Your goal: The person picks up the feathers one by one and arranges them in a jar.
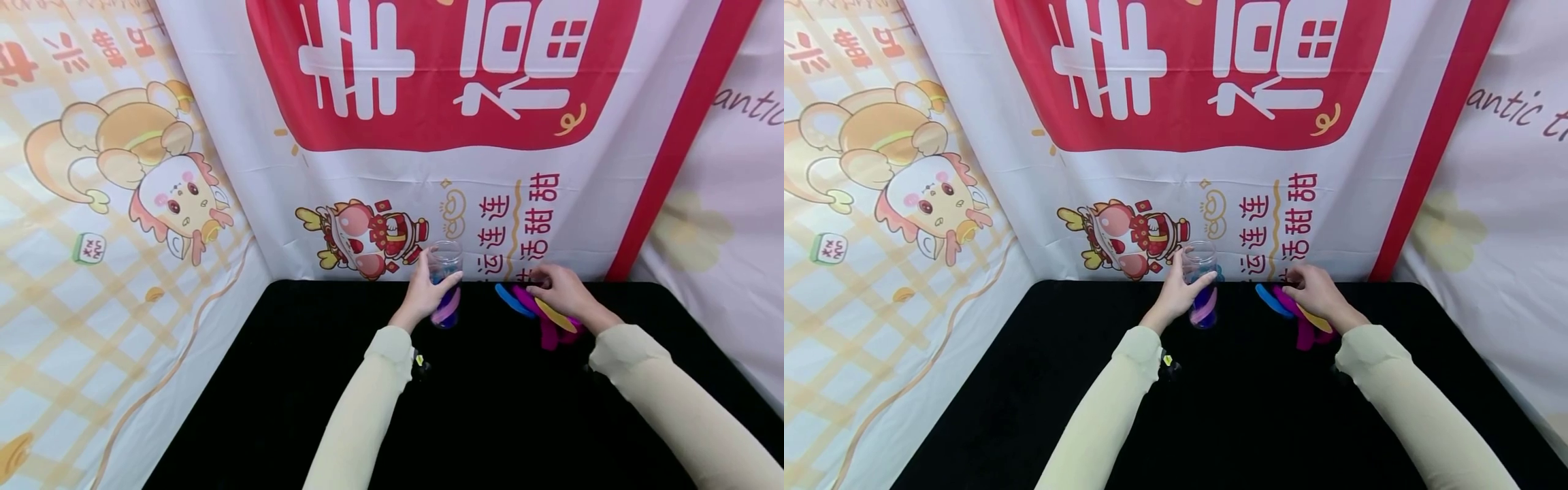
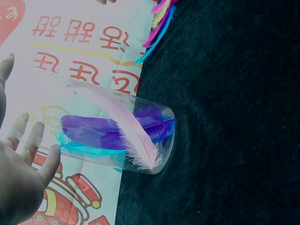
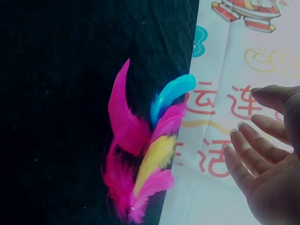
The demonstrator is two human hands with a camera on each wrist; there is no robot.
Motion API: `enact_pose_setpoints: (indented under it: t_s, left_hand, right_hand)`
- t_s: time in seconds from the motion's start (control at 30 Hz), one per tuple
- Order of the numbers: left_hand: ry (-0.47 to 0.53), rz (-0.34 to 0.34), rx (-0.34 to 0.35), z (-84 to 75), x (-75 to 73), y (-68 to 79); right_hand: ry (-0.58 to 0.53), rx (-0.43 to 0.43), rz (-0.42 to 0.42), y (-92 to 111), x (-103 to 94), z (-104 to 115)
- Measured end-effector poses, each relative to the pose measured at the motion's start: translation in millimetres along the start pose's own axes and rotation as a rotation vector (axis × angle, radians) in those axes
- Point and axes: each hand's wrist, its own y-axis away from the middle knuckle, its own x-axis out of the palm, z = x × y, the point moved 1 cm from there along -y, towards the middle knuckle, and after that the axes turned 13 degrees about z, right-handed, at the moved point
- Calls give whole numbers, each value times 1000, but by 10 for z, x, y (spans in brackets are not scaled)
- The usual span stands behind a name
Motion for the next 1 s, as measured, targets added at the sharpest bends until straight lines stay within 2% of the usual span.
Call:
enact_pose_setpoints:
  t_s: [0.37,0.57,0.73,1.0]
  left_hand:
    - [2,8,-7,-22,0,11]
    - [5,8,-9,-15,2,18]
    - [2,5,-8,-6,4,23]
    - [3,4,-10,-6,3,21]
  right_hand:
    - [36,80,-34,2,42,-226]
    - [0,120,-13,42,64,-305]
    - [20,130,-18,49,85,-359]
    - [18,188,23,50,97,-470]
